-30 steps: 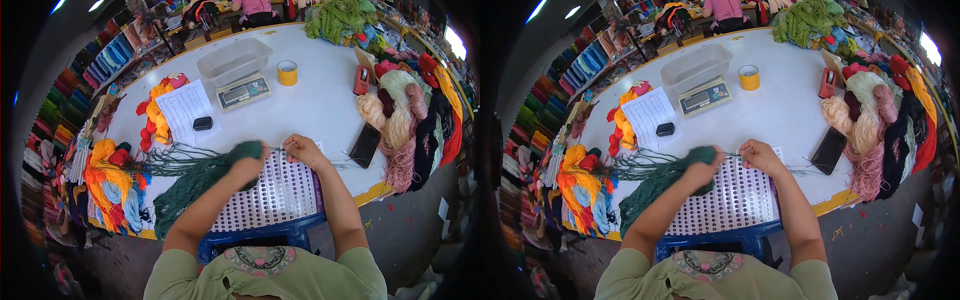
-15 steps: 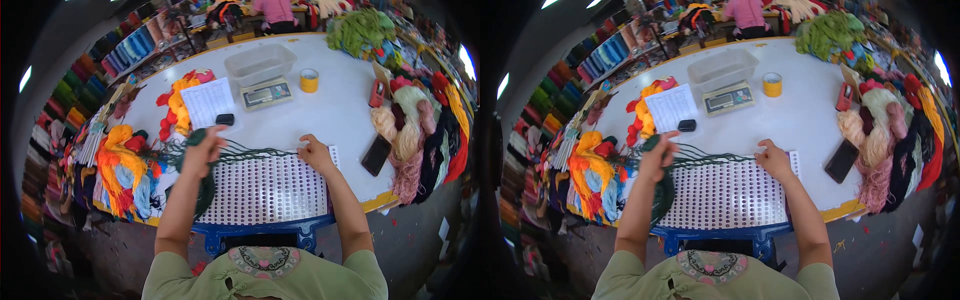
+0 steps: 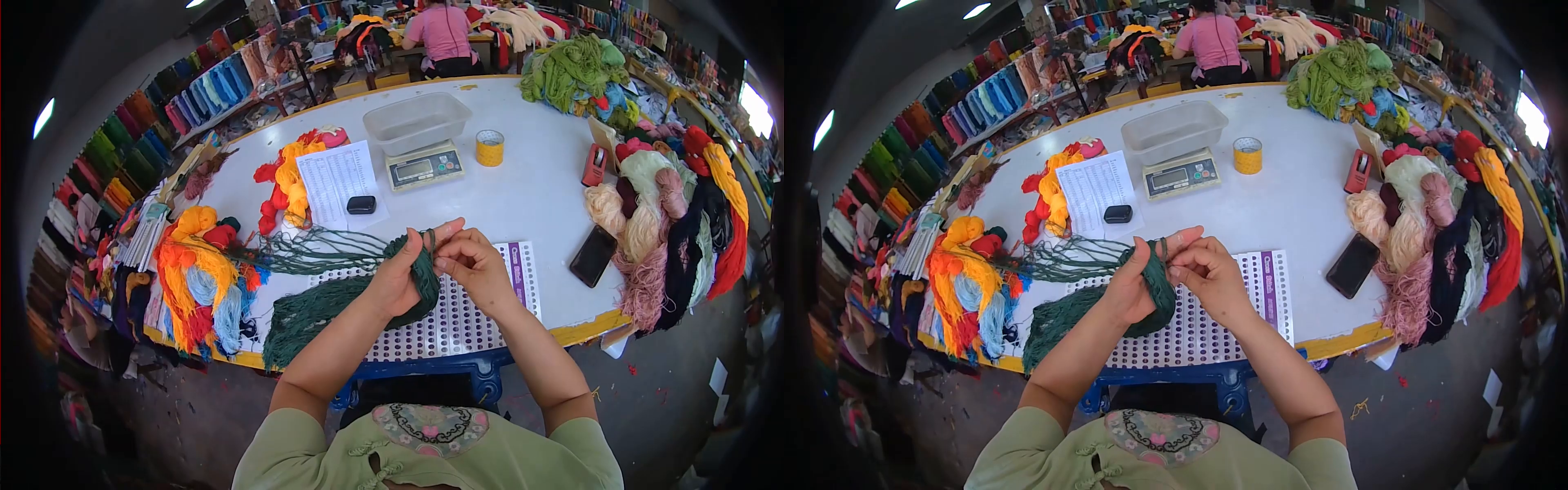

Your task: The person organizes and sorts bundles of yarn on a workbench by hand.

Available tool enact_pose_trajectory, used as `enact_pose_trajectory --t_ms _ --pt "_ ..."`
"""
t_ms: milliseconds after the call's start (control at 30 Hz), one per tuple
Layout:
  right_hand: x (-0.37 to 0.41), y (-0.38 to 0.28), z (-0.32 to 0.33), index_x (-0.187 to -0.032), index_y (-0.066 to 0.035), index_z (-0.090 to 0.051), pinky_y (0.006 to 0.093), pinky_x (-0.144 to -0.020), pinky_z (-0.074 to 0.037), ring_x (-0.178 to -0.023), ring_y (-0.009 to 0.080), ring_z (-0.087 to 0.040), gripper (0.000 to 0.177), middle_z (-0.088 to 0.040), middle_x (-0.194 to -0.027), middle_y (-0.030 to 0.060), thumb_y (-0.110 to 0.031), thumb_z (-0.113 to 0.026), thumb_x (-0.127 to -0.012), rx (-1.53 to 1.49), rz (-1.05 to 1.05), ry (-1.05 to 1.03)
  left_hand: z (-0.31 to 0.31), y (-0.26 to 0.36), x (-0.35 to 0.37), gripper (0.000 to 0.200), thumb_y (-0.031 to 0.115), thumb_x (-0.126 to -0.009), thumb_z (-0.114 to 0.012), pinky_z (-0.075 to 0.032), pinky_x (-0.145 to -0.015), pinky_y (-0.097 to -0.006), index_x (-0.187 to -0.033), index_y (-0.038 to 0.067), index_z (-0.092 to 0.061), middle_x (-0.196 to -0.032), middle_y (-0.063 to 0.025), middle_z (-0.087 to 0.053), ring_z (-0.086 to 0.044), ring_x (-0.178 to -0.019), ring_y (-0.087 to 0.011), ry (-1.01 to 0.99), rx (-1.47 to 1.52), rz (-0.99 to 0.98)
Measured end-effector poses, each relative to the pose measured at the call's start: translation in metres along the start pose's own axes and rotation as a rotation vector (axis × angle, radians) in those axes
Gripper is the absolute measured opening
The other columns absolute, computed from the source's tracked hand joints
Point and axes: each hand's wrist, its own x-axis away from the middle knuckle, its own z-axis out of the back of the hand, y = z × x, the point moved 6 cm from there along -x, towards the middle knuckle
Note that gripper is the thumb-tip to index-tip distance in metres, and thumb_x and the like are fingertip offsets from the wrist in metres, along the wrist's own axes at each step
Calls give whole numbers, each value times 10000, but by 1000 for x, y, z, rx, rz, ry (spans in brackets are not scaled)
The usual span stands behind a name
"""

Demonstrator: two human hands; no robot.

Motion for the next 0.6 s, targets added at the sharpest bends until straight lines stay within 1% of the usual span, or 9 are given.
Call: enact_pose_trajectory --t_ms 100,200,300,400,467,500,533,567,600 --pt "5 4 12 -907 -22 -646 213 -639 -441 -749 81 -549 59 -533 -958 24 -27 -678 -857 -6 42 62 -4 -3 -2 753 560 -970 -383 -339 -1079 -323 -1424 -39 -349 -1415 -118 -437 -418 -1293 -184 20 103 -4" --pt "12 3 20 -904 -68 -631 219 -689 -443 -789 84 -533 36 -543 -1020 7 -98 -649 -895 -175 -145 59 -5 -9 -6 641 480 -981 -447 -344 -1086 -339 -1366 -32 -429 -1416 -123 -444 -422 -1306 -197 34 96 -3" --pt "16 14 29 -943 -85 -612 243 -745 -453 -810 90 -533 74 -565 -1055 1 -153 -629 -919 -238 -221 31 7 -20 -9 488 323 -972 -537 -416 -1017 -327 -1327 -8 -485 -1421 -150 -454 -440 -1313 -232 130 -145 10" --pt "21 9 58 -1005 -81 -584 276 -775 -484 -792 105 -579 105 -578 -1020 12 -168 -594 -946 -231 6 268 21 -23 -4 311 234 -961 -563 -504 -914 -311 -1184 17 -576 -1356 -192 -513 -491 -1274 -262 244 76 152" --pt "29 -3 106 -978 -102 -544 345 -899 -502 -900 146 -632 121 -609 -1020 12 -212 -587 -954 -513 84 389 64 -19 6 209 208 -966 -552 -557 -638 -222 -1068 28 -578 -1274 -247 -559 -658 -1021 -257 346 269 156" --pt "41 -5 146 -911 -122 -528 387 -964 -492 -989 176 -644 137 -629 -955 15 -238 -589 -951 -524 38 419 83 -4 16 191 151 -946 -572 -535 -605 -224 -1067 3 -564 -1238 -262 -574 -658 -982 -247 378 338 97" --pt "59 1 197 -891 -121 -529 379 -916 -515 -891 171 -650 132 -615 -828 13 -227 -579 -951 -543 76 470 118 7 30 181 120 -939 -571 -528 -578 -215 -1079 6 -558 -1209 -217 -602 -669 -856 -181 518 404 47" --pt "79 6 252 -847 -116 -524 369 -837 -534 -810 165 -633 136 -587 -778 8 -198 -578 -941 -649 68 521 150 28 47 187 114 -939 -566 -513 -554 -204 -1097 13 -553 -1144 -143 -632 -639 -748 -115 692 348 -28" --pt "105 -1 309 -815 -121 -523 312 -732 -528 -758 148 -605 141 -569 -777 0 -162 -538 -949 -469 197 687 192 48 63 173 111 -952 -542 -494 -531 -200 -1103 27 -557 -1014 -71 -647 -602 -672 -83 622 323 -137"
